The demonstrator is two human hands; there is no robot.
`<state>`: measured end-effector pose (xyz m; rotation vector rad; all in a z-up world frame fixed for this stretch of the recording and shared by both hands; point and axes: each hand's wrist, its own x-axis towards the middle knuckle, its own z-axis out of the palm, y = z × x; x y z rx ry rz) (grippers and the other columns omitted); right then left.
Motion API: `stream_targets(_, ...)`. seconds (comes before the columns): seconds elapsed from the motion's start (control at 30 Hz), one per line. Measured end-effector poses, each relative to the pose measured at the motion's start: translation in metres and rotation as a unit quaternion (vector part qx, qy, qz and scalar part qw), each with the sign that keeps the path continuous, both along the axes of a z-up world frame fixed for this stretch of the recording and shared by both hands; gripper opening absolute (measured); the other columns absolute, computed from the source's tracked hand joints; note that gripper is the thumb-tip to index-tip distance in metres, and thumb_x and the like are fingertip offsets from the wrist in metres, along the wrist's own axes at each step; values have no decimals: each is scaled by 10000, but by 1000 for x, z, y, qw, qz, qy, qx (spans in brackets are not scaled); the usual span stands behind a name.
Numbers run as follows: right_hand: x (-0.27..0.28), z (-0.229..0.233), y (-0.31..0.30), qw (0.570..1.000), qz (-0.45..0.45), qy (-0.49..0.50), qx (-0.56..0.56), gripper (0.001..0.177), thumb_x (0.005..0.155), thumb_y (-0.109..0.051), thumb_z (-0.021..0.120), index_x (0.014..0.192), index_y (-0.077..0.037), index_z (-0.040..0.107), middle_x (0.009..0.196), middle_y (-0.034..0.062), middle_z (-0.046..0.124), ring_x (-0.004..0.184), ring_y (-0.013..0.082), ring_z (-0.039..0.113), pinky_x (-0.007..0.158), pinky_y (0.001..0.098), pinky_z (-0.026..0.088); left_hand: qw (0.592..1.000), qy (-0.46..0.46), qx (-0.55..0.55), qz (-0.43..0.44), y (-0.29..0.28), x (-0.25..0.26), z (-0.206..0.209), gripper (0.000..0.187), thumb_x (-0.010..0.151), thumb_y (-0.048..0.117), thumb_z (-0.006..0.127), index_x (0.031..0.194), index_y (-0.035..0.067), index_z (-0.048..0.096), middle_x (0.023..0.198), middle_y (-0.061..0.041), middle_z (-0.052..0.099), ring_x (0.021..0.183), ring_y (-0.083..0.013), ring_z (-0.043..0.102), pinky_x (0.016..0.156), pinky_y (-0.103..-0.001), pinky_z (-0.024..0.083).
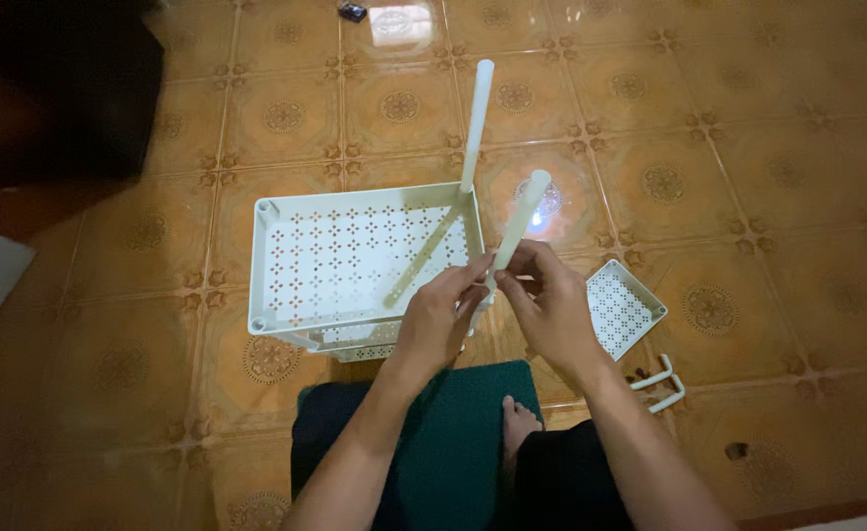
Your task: The person assembles a white plastic three-tier rolling cart by inserting vertical poles into the shelves, attaching handles to the sides, and installing caster wheels. The person works on a green mat on a tiled floor.
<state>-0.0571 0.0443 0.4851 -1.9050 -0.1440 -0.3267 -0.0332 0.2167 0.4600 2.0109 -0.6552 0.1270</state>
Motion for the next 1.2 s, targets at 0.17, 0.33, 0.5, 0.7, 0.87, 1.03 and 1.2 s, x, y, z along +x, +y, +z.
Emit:
stream_targets(0.17, -4, -3, 2, 999, 6, -26, -23, 276, 957, 0, 670, 1226, 28, 616, 1085, 137, 754, 995, 207, 764, 839, 328, 644, 1000, 5, 2, -1, 3, 0, -6, 524, 968, 53, 650, 1472, 163, 557, 1026, -178, 727, 927, -331, 735, 793, -401, 575)
stream_targets(0.33, -6, -1, 2, 997, 15, -50, -59, 277, 957, -10, 681, 1224, 14, 613, 1067, 154, 740, 993, 220, 765, 845, 341, 638, 1000, 15, 12, -9, 5, 0, -7, 533, 962, 47, 645, 1473, 164, 545, 1051, -178, 735, 947, -321, 741, 796, -397, 578)
stream_targets(0.5, -9, 2, 3, 995, 26, -53, -84, 364, 948, -16, 674, 1306, -14, 608, 1085, 144, 717, 950, 226, 755, 820, 338, 622, 999, 29, 21, 8, 5, 0, -10, 509, 981, 61, 679, 1469, 146, 562, 1033, -201, 736, 948, -343, 732, 774, -408, 567)
stream_targets(0.7, -10, 2, -1, 989, 56, -61, -121, 288, 938, -29, 687, 1225, -24, 653, 1106, 147, 720, 943, 243, 752, 793, 349, 604, 1000, 20, 8, 4, 5, -2, -11, 369, 938, 67, 633, 1306, 77, 660, 1089, -174, 743, 959, -303, 766, 795, -384, 603)
stream_targets(0.87, -8, 1, -1, 993, 54, -27, -98, 233, 957, -63, 686, 1185, -30, 652, 1008, 124, 773, 936, 252, 778, 771, 350, 608, 999, 13, 43, 18, 6, -4, -8, 272, 957, 99, 660, 1220, 43, 699, 1013, -192, 750, 917, -347, 744, 748, -415, 582)
stream_targets(1.03, -6, 2, -1, 992, 38, 19, -120, 237, 933, -89, 709, 1159, -36, 667, 988, 124, 779, 902, 259, 780, 708, 360, 602, 998, -16, 61, 18, 5, -5, -9, 255, 958, 101, 659, 1200, 32, 696, 997, -194, 746, 893, -354, 737, 742, -424, 579)
stream_targets(1.2, -5, 3, 1, 994, 42, -7, -99, 277, 934, -102, 722, 1192, -26, 662, 1007, 122, 780, 933, 243, 784, 754, 341, 602, 997, -59, 37, 18, 4, -6, -10, 276, 949, 147, 691, 1193, 18, 684, 1003, -194, 743, 894, -350, 739, 748, -422, 581)
